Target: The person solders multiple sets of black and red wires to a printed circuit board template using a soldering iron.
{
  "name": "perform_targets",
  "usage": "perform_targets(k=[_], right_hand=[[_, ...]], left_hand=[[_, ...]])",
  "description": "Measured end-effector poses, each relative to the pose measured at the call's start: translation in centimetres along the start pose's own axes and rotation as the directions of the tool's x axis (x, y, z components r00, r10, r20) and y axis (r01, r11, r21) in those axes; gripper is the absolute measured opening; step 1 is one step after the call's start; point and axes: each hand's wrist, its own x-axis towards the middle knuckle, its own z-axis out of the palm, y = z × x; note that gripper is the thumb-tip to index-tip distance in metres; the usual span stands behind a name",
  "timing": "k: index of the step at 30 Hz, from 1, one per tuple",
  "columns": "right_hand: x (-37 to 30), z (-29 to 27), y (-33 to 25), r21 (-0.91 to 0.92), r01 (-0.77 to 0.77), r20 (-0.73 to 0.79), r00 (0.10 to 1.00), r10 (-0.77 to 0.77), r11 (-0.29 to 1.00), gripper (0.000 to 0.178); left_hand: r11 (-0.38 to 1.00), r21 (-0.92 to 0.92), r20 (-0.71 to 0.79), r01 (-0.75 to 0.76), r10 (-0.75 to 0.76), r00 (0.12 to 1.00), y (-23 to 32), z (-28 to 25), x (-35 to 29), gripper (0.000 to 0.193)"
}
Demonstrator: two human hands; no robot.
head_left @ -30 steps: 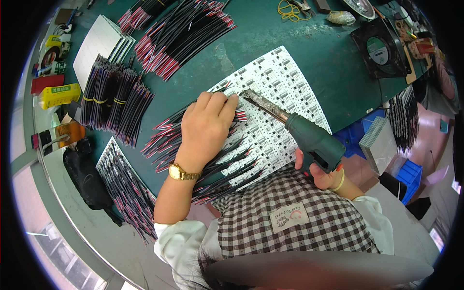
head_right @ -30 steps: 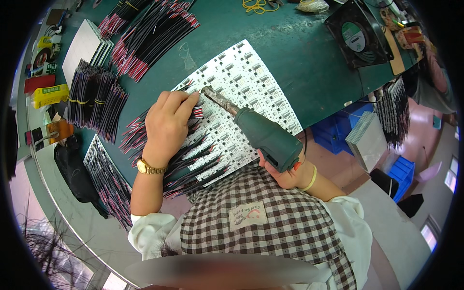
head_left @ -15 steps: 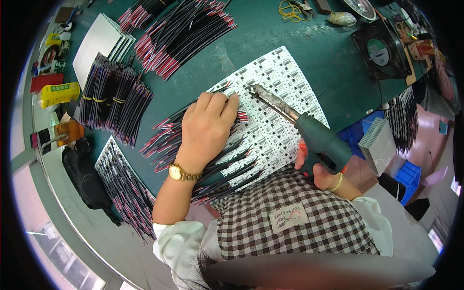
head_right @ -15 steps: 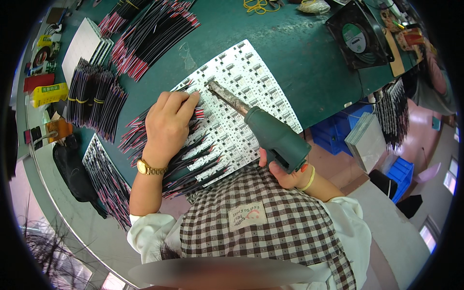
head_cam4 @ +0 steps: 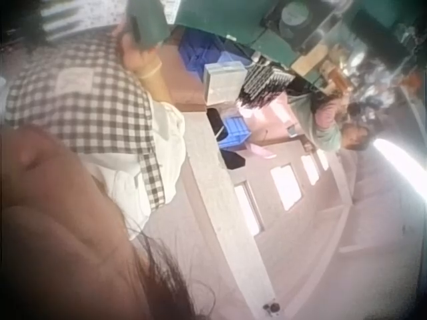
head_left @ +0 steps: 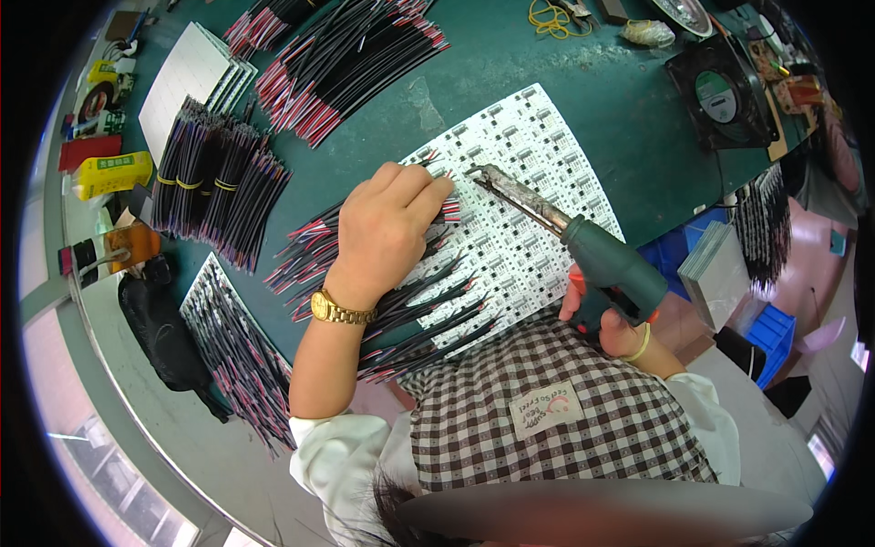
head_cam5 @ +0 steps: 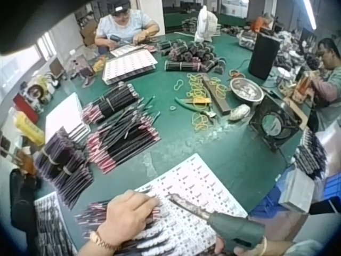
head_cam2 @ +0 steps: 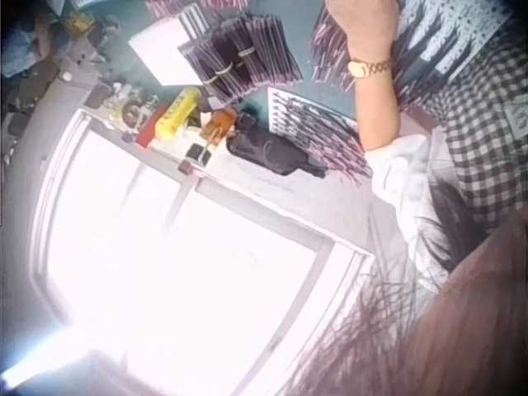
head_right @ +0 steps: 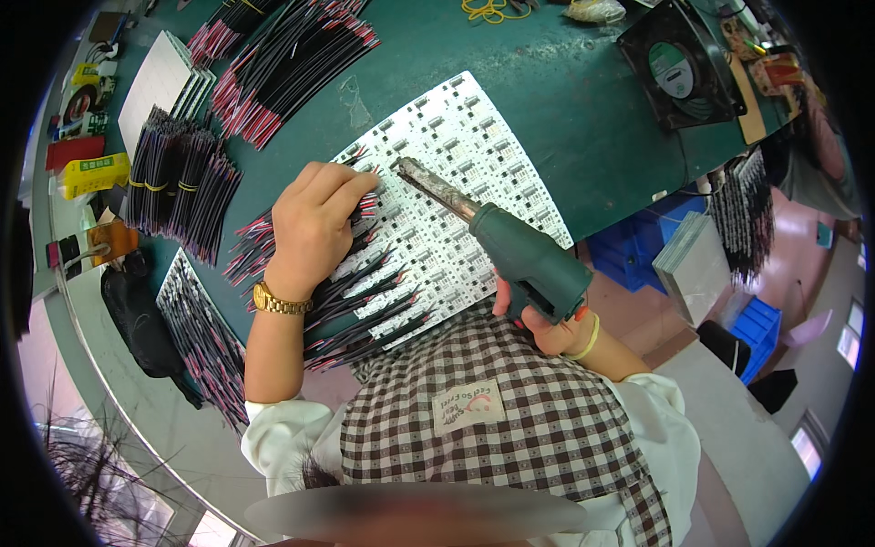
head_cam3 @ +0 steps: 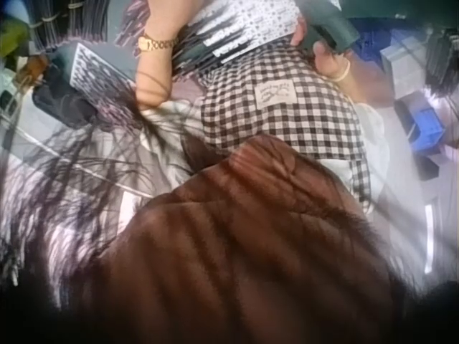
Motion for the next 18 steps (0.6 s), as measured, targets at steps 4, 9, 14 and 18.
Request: perform_targets(k=[4, 9, 14, 18], right_hand=[[0.2, 0.0, 0.2, -0.123, 0.016, 0.034, 0.999, -0.012, 0.992, 0.067], [0.4, 0.2, 0.1, -0.146, 0.077, 0.046, 0.996, -0.071, 0.986, 0.058], [-0.3, -0.8, 1.2, -0.228, 0.016, 0.133, 0.991, 0.015, 0.974, 0.063], [0.2, -0.3, 0.7, -0.232, 0.065, 0.074, 0.996, -0.049, 0.970, 0.020]], left_hand=[[1.000, -0.003, 0.052, 0.021, -0.021, 0.998, -0.1, -0.2, 0.0, 0.031], [1.000, -0.014, 0.045, 0.011, -0.010, 0.999, -0.3, -0.2, 0.0, 0.031], [0.998, -0.008, -0.010, -0.060, 0.060, 0.998, -0.6, 0.2, 0.0, 0.027], [0.998, -0.016, -0.003, -0.064, 0.064, 0.998, -0.7, 0.2, 0.0, 0.026]])
